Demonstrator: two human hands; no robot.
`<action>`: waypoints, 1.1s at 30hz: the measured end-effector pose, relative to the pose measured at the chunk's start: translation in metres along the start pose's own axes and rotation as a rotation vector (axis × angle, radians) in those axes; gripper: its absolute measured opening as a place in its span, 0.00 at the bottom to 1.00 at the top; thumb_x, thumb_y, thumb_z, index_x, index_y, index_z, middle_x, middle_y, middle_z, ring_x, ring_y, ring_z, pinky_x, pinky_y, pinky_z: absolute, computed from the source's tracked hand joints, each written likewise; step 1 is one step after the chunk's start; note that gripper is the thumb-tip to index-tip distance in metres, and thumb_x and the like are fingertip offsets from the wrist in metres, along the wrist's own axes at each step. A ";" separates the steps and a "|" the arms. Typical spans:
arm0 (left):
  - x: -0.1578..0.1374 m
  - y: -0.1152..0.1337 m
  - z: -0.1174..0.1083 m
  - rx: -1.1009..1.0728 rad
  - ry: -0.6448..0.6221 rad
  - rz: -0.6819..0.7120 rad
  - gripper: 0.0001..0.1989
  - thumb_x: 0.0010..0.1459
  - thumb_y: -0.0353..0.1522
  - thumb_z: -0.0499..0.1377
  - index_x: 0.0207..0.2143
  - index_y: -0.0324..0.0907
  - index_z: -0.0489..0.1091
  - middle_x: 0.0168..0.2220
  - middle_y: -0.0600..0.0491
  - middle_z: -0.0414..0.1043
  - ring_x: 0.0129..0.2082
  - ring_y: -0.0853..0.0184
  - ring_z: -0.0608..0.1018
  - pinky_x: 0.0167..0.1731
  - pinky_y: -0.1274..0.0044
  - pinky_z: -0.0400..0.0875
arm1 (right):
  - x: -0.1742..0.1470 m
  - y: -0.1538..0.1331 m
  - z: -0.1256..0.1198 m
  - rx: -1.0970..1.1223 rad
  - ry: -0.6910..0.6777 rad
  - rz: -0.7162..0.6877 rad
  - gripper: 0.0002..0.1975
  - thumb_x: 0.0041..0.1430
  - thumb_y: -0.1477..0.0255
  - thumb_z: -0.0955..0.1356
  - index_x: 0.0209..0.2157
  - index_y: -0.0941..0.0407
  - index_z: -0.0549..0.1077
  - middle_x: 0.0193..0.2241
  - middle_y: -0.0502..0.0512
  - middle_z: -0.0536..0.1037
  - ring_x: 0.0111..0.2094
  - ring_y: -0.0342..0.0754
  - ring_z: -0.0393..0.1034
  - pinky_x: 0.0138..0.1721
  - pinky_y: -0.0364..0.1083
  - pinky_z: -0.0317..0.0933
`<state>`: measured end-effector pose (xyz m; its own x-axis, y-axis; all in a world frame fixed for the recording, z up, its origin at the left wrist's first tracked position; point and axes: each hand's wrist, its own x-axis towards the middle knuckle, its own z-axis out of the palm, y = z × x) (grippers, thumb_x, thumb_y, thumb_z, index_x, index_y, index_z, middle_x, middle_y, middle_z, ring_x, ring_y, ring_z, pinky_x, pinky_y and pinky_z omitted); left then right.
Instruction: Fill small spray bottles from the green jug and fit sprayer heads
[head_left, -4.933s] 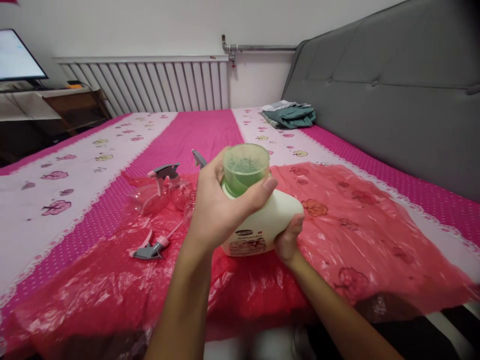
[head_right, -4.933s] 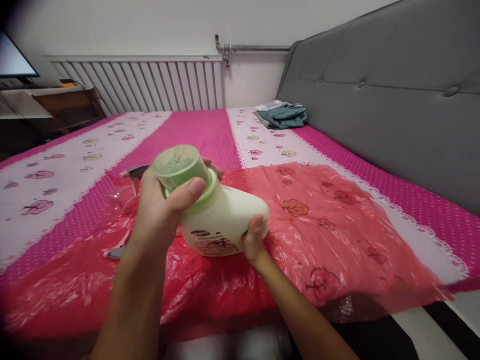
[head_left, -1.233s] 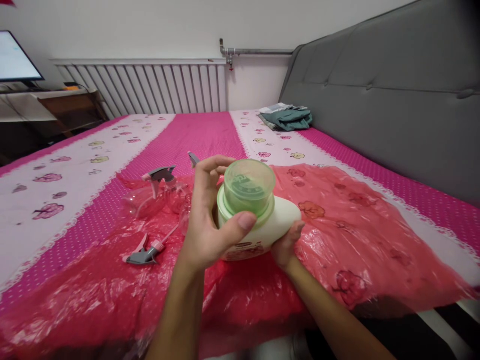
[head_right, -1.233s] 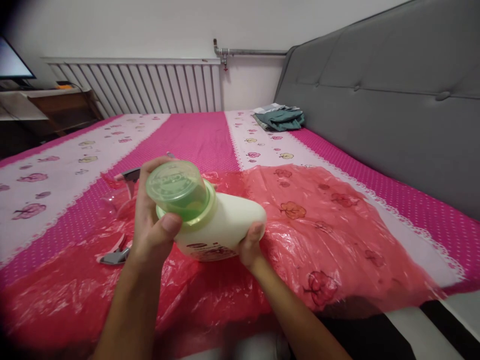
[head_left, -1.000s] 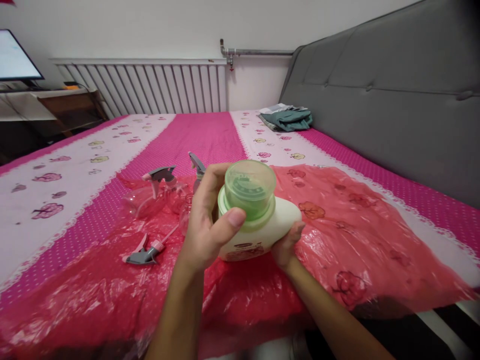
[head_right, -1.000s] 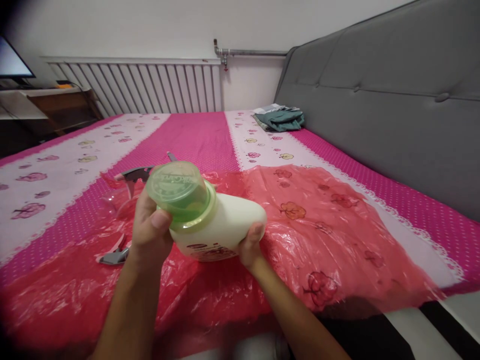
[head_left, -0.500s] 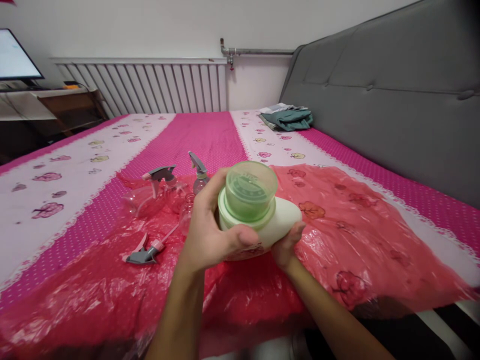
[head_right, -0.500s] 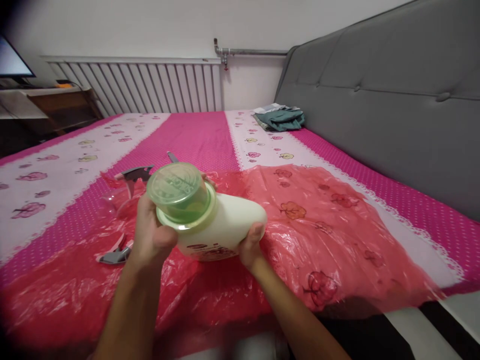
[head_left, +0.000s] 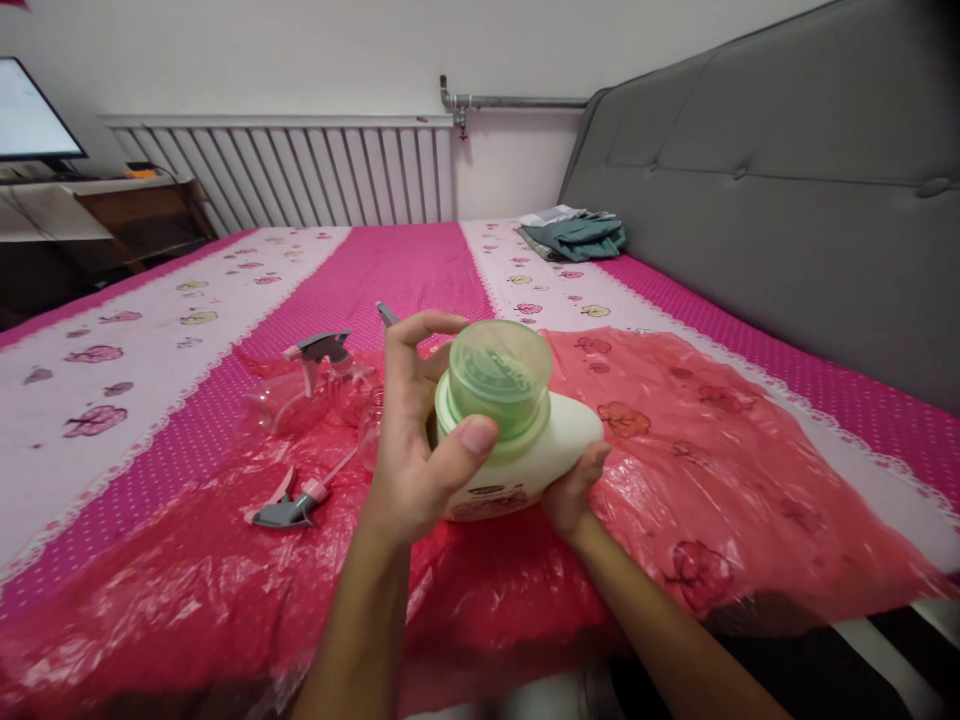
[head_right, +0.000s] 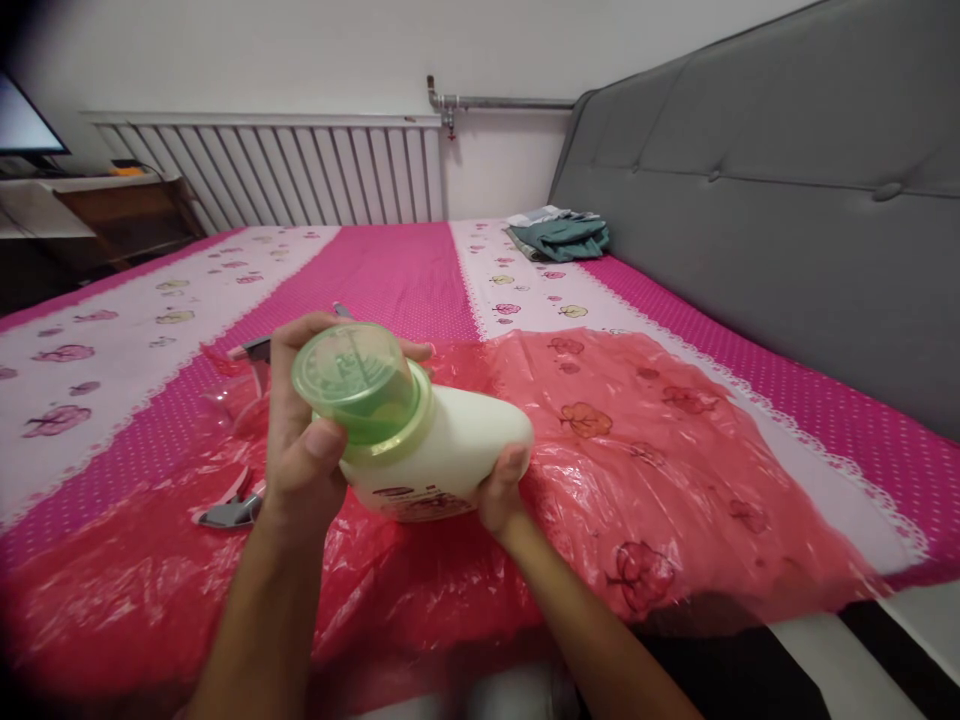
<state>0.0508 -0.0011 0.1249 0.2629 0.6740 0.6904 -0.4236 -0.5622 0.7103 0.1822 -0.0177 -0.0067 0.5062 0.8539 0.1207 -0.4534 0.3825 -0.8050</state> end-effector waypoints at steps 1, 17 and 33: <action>0.000 0.000 -0.001 -0.006 0.011 0.003 0.29 0.60 0.50 0.70 0.56 0.52 0.64 0.46 0.49 0.82 0.44 0.54 0.85 0.37 0.68 0.78 | 0.000 0.000 0.001 0.000 0.009 -0.012 0.47 0.51 0.28 0.65 0.53 0.52 0.81 0.55 0.60 0.85 0.65 0.64 0.75 0.62 0.56 0.73; 0.001 0.003 -0.002 0.212 0.008 0.054 0.30 0.55 0.52 0.73 0.51 0.45 0.73 0.43 0.51 0.79 0.38 0.64 0.81 0.37 0.74 0.77 | 0.002 0.007 -0.005 0.007 0.066 0.003 0.49 0.47 0.27 0.67 0.56 0.50 0.80 0.55 0.58 0.85 0.63 0.63 0.76 0.60 0.55 0.75; 0.000 0.002 -0.008 0.238 0.001 -0.048 0.27 0.60 0.52 0.69 0.53 0.45 0.76 0.43 0.50 0.80 0.40 0.60 0.81 0.39 0.71 0.77 | 0.008 0.001 0.001 0.002 -0.012 0.042 0.53 0.44 0.24 0.66 0.56 0.52 0.79 0.54 0.59 0.86 0.60 0.63 0.79 0.55 0.55 0.77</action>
<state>0.0435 0.0014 0.1249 0.2764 0.7031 0.6552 -0.1945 -0.6267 0.7546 0.1853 -0.0107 -0.0059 0.4783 0.8732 0.0938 -0.4752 0.3472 -0.8085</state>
